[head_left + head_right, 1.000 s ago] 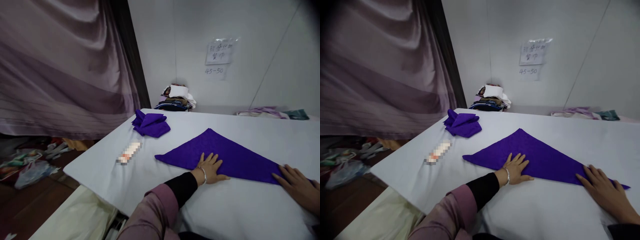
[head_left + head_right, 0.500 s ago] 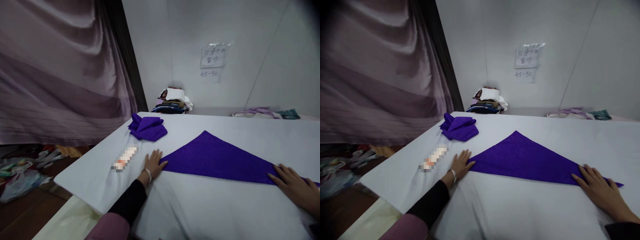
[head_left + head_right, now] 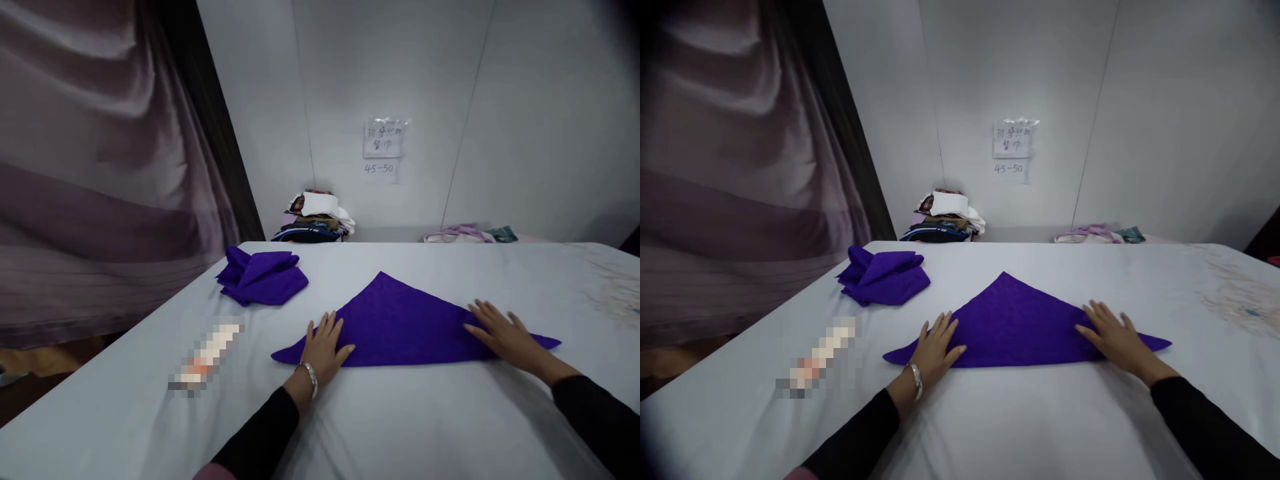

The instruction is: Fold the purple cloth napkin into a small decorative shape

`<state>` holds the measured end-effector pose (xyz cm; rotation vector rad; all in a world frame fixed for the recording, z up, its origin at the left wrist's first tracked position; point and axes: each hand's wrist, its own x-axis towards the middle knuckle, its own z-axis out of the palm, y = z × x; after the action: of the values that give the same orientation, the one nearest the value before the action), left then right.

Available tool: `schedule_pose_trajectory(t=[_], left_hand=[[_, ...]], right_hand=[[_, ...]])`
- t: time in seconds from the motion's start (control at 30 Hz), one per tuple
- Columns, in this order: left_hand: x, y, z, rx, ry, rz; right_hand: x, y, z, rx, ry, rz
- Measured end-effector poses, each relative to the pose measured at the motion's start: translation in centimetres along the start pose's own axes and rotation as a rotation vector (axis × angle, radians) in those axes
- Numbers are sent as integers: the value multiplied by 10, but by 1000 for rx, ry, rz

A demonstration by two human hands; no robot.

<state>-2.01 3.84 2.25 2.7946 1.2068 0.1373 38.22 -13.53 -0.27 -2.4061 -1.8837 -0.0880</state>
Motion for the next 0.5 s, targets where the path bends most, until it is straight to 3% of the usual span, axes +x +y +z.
schedule_pose_trajectory(t=[0.1, 0.23, 0.33, 0.5], left_hand=[[2, 7, 9, -20, -57, 32], [3, 5, 15, -26, -78, 23], [3, 4, 14, -25, -68, 27], [3, 2, 11, -17, -6, 56]], right_hand=[[23, -62, -19, 155, -76, -110], [59, -123, -19, 230, -193, -311], [90, -140, -9, 229, -237, -337], [125, -140, 2, 202, -207, -284]])
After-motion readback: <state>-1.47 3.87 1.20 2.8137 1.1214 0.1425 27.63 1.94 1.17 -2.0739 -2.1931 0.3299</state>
